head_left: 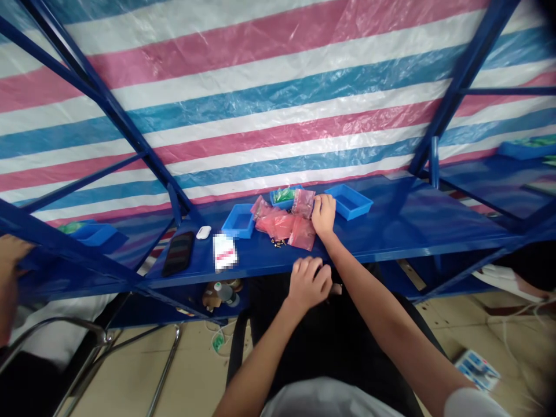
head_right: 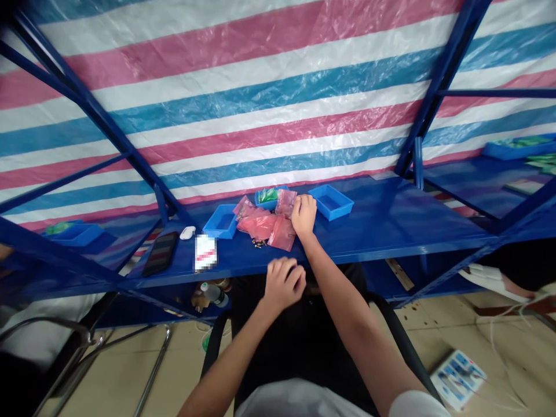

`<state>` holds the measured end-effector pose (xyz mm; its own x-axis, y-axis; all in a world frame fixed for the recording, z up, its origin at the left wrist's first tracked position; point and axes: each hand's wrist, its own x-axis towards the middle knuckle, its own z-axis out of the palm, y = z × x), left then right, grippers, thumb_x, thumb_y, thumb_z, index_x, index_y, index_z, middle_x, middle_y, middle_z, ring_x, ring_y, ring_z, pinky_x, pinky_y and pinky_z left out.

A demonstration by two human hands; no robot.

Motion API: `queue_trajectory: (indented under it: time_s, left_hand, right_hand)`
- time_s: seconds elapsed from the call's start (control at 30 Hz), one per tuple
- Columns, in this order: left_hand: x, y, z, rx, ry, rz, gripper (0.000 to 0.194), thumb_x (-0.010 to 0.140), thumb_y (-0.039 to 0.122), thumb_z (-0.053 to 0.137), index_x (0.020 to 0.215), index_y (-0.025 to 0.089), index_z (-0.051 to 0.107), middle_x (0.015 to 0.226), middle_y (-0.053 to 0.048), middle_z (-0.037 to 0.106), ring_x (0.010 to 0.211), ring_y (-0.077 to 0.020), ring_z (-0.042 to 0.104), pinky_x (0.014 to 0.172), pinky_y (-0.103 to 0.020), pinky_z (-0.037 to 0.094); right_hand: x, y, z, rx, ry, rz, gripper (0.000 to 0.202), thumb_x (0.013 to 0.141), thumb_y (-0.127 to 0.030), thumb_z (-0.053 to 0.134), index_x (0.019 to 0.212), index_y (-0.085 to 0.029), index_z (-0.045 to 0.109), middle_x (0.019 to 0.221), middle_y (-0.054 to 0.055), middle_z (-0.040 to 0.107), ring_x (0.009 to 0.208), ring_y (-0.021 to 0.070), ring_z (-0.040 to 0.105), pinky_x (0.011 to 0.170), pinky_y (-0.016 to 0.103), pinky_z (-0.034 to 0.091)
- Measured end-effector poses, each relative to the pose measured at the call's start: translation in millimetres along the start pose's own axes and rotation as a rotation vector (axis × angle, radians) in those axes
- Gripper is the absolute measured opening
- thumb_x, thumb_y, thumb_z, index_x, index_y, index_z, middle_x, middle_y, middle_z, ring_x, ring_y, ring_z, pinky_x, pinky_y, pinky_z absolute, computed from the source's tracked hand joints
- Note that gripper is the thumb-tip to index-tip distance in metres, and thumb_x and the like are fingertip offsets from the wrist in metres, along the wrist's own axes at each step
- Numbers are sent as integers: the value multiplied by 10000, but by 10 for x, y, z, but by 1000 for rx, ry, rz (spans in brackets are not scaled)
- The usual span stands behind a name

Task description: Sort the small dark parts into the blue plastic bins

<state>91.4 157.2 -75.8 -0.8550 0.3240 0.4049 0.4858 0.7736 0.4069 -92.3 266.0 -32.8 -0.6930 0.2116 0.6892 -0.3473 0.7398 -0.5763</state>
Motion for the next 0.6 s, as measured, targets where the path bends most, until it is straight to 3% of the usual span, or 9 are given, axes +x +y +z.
queue_trajectory:
  time_s: [0.07, 0.13, 0.17, 0.23, 0.33, 0.47, 0.6]
  left_hand:
    - [-326, -22, 434, -22, -62, -173, 349, 961, 374, 402, 1158, 271, 671, 1134, -122, 653, 1129, -278, 574, 1019, -466, 439]
    - [-577, -118, 856, -1, -230, -369, 385, 968, 348, 366, 1229, 244, 629, 1194, -122, 632, 1123, -263, 572, 981, -419, 464]
    - [-664, -180, 1036, 25, -356, -424, 413, 957, 349, 387, 1290, 221, 593, 1283, -126, 597, 1173, -278, 547, 1005, -433, 446]
    - [-760, -296, 1307, 71, -561, -406, 497, 947, 365, 410, 1416, 218, 488, 1444, -118, 493, 1308, -302, 446, 1095, -489, 351]
    - [-770, -404, 1498, 98, -649, -332, 588, 891, 379, 503, 1450, 204, 449, 1408, -121, 525, 1306, -309, 429, 1108, -485, 311]
    - [-730, -436, 1563, 59, -662, -281, 728, 828, 382, 576, 1510, 237, 365, 1446, -87, 507, 1307, -329, 405, 1082, -483, 327]
    - [-726, -414, 1599, 66, -655, -277, 679, 840, 426, 558, 1478, 237, 424, 1431, -88, 520, 1322, -354, 373, 1097, -503, 302]
  right_hand:
    - [-2, 3, 4, -5, 3, 8, 458, 1035, -337, 152, 1028, -194, 588, 1057, 139, 595, 1036, 276, 517, 930, 414, 390]
    - [-7, 1, 2, 16, -10, 1, 440, 1035, -340, 174, 1011, -195, 588, 1040, 133, 597, 1022, 274, 517, 931, 409, 392]
    - [-10, -1, 1, 33, -23, -7, 430, 1034, -342, 186, 1002, -198, 590, 1030, 129, 598, 1013, 274, 517, 932, 410, 393]
    - [-14, -4, -4, 65, -52, -11, 420, 1029, -341, 199, 1004, -202, 595, 1023, 129, 599, 1008, 279, 516, 937, 419, 392]
    - [-12, -2, -3, 84, -67, 27, 424, 1022, -326, 191, 1029, -197, 596, 1039, 144, 593, 1034, 288, 506, 944, 436, 387]
    - [-11, -4, 10, 65, -74, 19, 407, 1023, -322, 204, 1021, -200, 592, 1041, 138, 589, 1034, 283, 507, 947, 422, 390]
    - [-17, -8, 15, 37, -72, -9, 391, 1026, -313, 217, 1009, -193, 589, 1045, 135, 588, 1034, 271, 509, 949, 400, 394]
